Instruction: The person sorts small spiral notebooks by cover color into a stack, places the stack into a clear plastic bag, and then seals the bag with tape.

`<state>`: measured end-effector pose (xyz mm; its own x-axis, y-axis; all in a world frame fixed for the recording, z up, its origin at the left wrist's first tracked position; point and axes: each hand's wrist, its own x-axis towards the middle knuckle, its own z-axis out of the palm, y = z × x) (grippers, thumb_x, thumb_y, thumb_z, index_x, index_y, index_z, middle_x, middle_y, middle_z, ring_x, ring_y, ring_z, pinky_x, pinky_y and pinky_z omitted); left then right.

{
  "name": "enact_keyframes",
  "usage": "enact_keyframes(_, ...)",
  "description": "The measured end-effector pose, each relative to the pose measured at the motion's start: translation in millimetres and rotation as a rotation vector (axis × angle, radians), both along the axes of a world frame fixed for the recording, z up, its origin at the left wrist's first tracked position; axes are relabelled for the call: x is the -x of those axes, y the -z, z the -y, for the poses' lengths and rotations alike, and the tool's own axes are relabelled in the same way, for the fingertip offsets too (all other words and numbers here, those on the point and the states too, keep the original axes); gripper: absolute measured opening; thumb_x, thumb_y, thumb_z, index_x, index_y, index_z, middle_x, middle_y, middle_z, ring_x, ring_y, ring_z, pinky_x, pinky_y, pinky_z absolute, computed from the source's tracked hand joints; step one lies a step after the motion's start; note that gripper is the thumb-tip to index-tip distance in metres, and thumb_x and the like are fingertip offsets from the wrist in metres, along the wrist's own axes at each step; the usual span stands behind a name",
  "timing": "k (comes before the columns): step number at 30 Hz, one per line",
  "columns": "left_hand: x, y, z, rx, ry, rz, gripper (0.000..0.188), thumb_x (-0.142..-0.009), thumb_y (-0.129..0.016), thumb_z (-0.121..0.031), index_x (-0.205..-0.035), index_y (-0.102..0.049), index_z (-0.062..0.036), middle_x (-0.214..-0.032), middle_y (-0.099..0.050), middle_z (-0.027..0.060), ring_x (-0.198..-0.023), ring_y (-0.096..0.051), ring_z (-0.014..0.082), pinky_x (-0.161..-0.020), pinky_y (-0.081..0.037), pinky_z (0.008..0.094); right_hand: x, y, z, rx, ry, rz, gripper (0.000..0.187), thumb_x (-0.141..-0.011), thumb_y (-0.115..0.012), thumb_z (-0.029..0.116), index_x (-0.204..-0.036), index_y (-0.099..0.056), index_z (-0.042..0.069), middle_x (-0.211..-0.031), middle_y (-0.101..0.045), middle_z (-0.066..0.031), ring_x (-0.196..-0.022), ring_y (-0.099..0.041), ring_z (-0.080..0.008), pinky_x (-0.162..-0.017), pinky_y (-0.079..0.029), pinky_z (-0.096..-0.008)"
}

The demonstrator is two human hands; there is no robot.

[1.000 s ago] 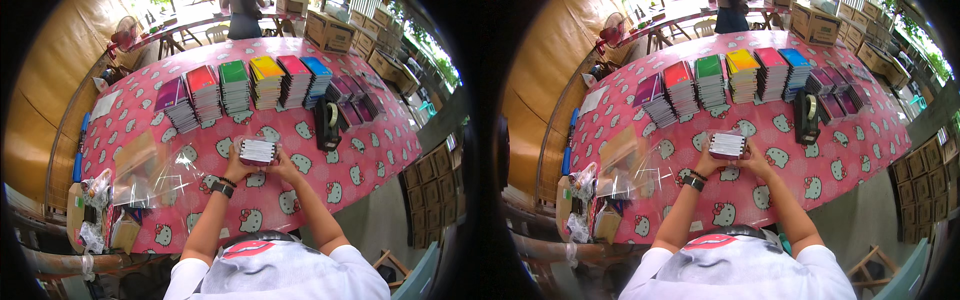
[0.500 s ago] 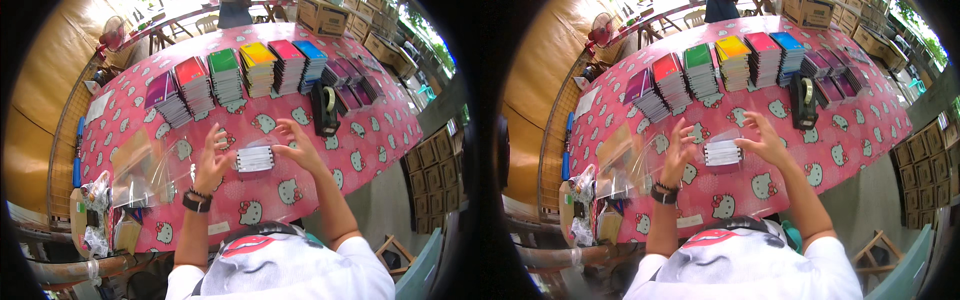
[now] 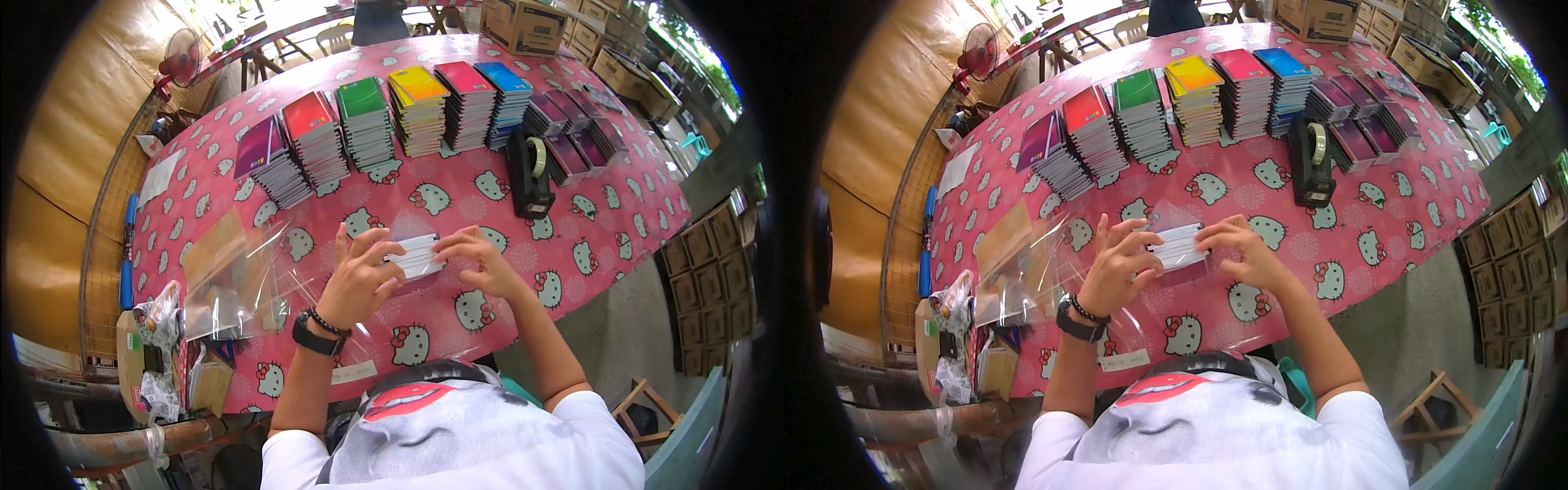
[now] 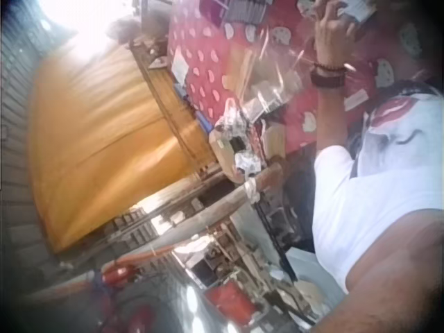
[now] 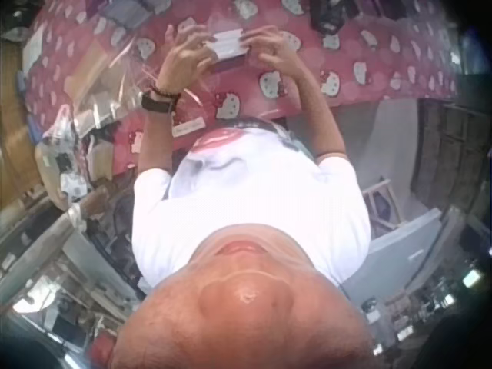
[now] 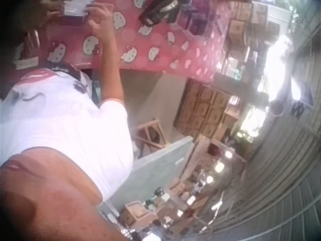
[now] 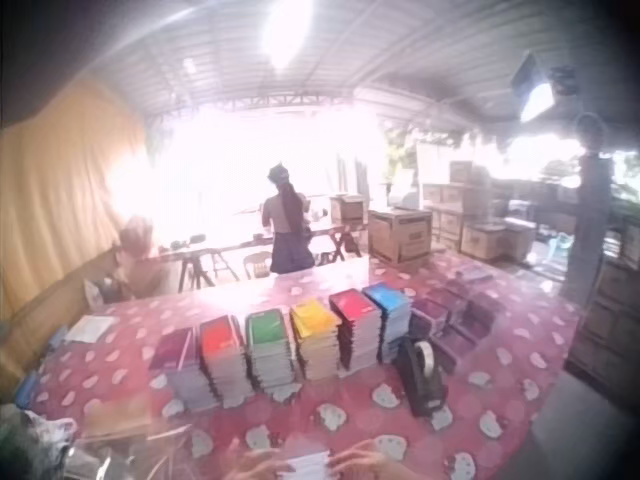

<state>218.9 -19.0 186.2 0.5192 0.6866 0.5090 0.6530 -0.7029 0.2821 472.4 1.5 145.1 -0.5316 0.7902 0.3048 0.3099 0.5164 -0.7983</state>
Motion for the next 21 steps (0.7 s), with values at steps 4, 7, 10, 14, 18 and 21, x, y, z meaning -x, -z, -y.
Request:
enact_keyframes(4,13,24,0,0.026,-0.153,0.613,0.016,-0.068,-0.064,-0.006,-0.084,-0.064,-0.0084,-0.099,-0.058,0.0043,-0.103,-0.051,0.0259,-0.098,-0.031,0.0449,3,15,-8,-0.035,-0.074,-0.004,0.049,-0.052,-0.051,0.001,-0.098,-0.067,0.012,-0.120,-0.055,0.0020,-0.115,-0.036,-0.0249,-0.101,-0.028,-0.0368)
enact_keyframes(7,27,61,12,0.118,-0.169,0.413,0.034,-0.066,-0.055,0.002,-0.097,-0.061,-0.0084,-0.108,-0.058,0.0067,-0.107,-0.049,0.0297,-0.096,-0.034,0.0390,7,21,-12,-0.058,-0.122,0.008,0.055,-0.051,-0.051,0.003,-0.102,-0.067,0.015,-0.125,-0.053,0.0016,-0.118,-0.035,-0.0273,-0.103,-0.026,-0.0370)
enact_keyframes(10,5,75,22,0.126,-0.130,0.205,0.047,-0.065,-0.053,0.003,-0.110,-0.058,-0.0085,-0.121,-0.052,0.0084,-0.118,-0.040,0.0299,-0.098,-0.031,0.0403,7,21,-17,-0.082,-0.174,0.030,0.057,-0.051,-0.054,0.007,-0.105,-0.067,0.018,-0.128,-0.051,0.0012,-0.121,-0.033,-0.0283,-0.105,-0.025,-0.0383)
enact_keyframes(14,6,60,16,0.167,-0.127,0.222,0.055,-0.065,-0.054,0.001,-0.119,-0.053,-0.0098,-0.126,-0.049,0.0084,-0.124,-0.033,0.0301,-0.101,-0.028,0.0407,5,20,-27,0.099,-0.213,-0.063,0.058,-0.050,-0.056,0.010,-0.105,-0.067,0.020,-0.130,-0.049,-0.0010,-0.123,-0.031,-0.0294,-0.106,-0.022,-0.0408)
enact_keyframes(18,2,65,13,0.096,-0.036,0.272,0.055,-0.067,-0.057,-0.003,-0.122,-0.050,-0.0084,-0.125,-0.049,0.0093,-0.122,-0.036,0.0316,-0.102,-0.028,0.0410,9,24,-28,0.122,-0.239,-0.070,0.059,-0.049,-0.058,0.011,-0.106,-0.067,0.021,-0.133,-0.046,-0.0027,-0.124,-0.030,-0.0309,-0.106,-0.020,-0.0427)
enact_keyframes(21,4,82,12,0.021,-0.016,0.470,0.054,-0.069,-0.057,-0.004,-0.122,-0.050,-0.0079,-0.126,-0.049,0.0103,-0.121,-0.039,0.0324,-0.102,-0.027,0.0414,8,23,-27,0.012,-0.268,0.011,0.061,-0.048,-0.059,0.012,-0.108,-0.065,0.022,-0.136,-0.042,-0.0034,-0.124,-0.030,-0.0323,-0.106,-0.019,-0.0439)
